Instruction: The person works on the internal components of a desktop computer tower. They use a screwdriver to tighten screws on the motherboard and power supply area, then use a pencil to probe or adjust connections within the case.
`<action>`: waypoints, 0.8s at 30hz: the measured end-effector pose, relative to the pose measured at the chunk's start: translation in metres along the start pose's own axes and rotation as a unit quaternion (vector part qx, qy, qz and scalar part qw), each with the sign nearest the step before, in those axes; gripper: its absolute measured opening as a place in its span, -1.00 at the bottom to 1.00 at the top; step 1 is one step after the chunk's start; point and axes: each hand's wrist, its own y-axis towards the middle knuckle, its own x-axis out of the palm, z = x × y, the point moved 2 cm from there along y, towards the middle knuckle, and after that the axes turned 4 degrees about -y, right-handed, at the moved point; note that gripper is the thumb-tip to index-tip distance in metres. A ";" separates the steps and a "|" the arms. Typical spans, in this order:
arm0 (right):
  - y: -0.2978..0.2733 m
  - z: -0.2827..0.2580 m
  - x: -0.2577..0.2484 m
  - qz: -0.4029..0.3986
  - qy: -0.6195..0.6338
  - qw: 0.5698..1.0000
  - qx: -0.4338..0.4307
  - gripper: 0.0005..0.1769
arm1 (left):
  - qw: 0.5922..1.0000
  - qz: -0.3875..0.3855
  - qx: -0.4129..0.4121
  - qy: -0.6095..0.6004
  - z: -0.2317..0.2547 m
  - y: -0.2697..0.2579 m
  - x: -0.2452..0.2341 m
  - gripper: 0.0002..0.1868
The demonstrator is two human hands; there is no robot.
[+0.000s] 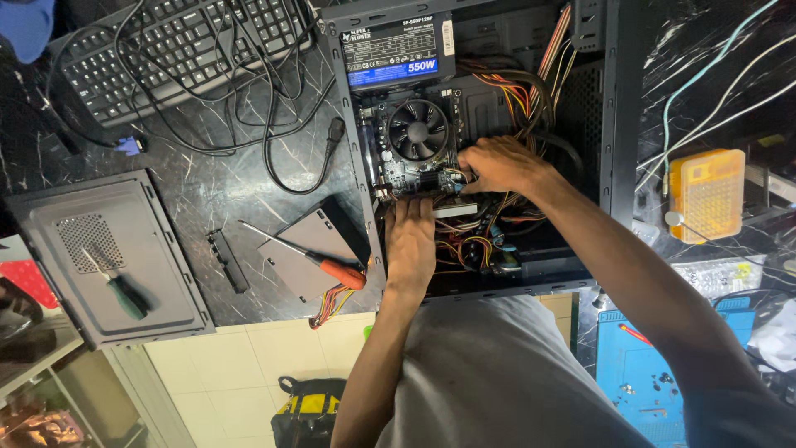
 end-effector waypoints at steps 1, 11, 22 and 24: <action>0.001 0.000 0.000 -0.001 0.001 1.000 0.000 -0.64 | 1.000 -0.002 0.000 0.000 0.000 0.002 -0.002 -0.74; -0.001 0.001 -0.001 -0.015 -0.007 1.000 0.011 -0.59 | 0.995 -0.096 -0.011 0.009 0.008 0.015 -0.021 -0.61; 0.006 0.003 0.000 -0.019 -0.048 0.999 -0.013 -0.56 | 0.992 -0.111 -0.019 0.053 0.025 0.033 -0.067 -0.72; 0.008 0.007 0.005 -0.012 -0.031 0.999 -0.009 -0.53 | 0.993 -0.104 -0.023 0.046 0.018 0.031 -0.046 -0.74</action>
